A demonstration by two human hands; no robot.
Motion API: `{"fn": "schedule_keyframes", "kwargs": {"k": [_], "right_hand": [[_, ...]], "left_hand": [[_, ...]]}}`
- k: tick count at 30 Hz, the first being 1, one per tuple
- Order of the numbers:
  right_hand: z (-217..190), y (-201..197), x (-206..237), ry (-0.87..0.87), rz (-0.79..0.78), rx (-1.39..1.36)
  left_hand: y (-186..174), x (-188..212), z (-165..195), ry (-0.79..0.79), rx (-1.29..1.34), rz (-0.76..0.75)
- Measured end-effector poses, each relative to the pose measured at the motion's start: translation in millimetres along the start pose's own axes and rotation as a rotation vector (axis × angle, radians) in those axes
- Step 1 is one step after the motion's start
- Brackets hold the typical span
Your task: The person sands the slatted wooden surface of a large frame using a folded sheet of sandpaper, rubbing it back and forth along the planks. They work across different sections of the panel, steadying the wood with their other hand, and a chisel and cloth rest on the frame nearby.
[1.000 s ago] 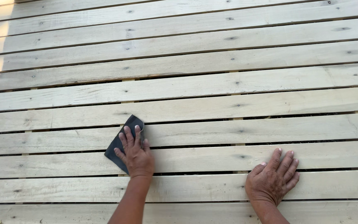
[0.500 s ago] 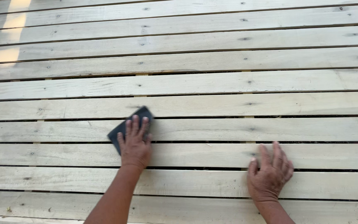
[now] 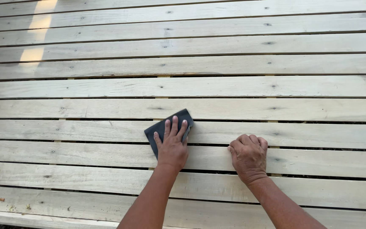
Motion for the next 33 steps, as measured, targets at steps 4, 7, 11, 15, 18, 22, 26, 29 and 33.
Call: {"fn": "schedule_keyframes", "kwargs": {"k": [4, 7, 11, 15, 18, 22, 26, 29, 33], "right_hand": [[-25, 7, -7, -0.188, -0.013, 0.116], [-32, 17, 10, -0.291, 0.007, -0.050], [30, 26, 57, -0.022, 0.050, -0.162], [127, 17, 117, 0.438, 0.268, -0.036], [143, 36, 125, 0.492, 0.237, -0.022], [140, 44, 125, 0.543, 0.216, 0.005], [135, 40, 121, 0.539, 0.208, -0.008], [130, 41, 122, 0.547, 0.187, -0.003], [125, 45, 120, 0.568, 0.158, 0.017]], "left_hand": [[12, 9, 28, 0.057, -0.116, 0.023], [64, 56, 12, 0.204, -0.209, -0.268], [23, 56, -75, 0.002, -0.170, 0.041], [26, 41, -48, -0.141, -0.185, 0.167], [101, 47, 65, 0.210, -0.088, -0.165], [111, 81, 164, 0.718, -0.113, 0.152], [111, 77, 163, 0.815, -0.092, -0.040], [72, 79, 109, 0.775, -0.004, 0.065], [17, 72, 10, 0.527, 0.096, 0.208]]}}
Point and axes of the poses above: each hand's wrist, its own x-axis away from the middle knuckle, its own y-axis out of the palm, z = x × y, the point moved 8 cm from there along -x, towards the middle knuckle, and after that the axes turned 14 degrees about -z, right-handed, at the moved point
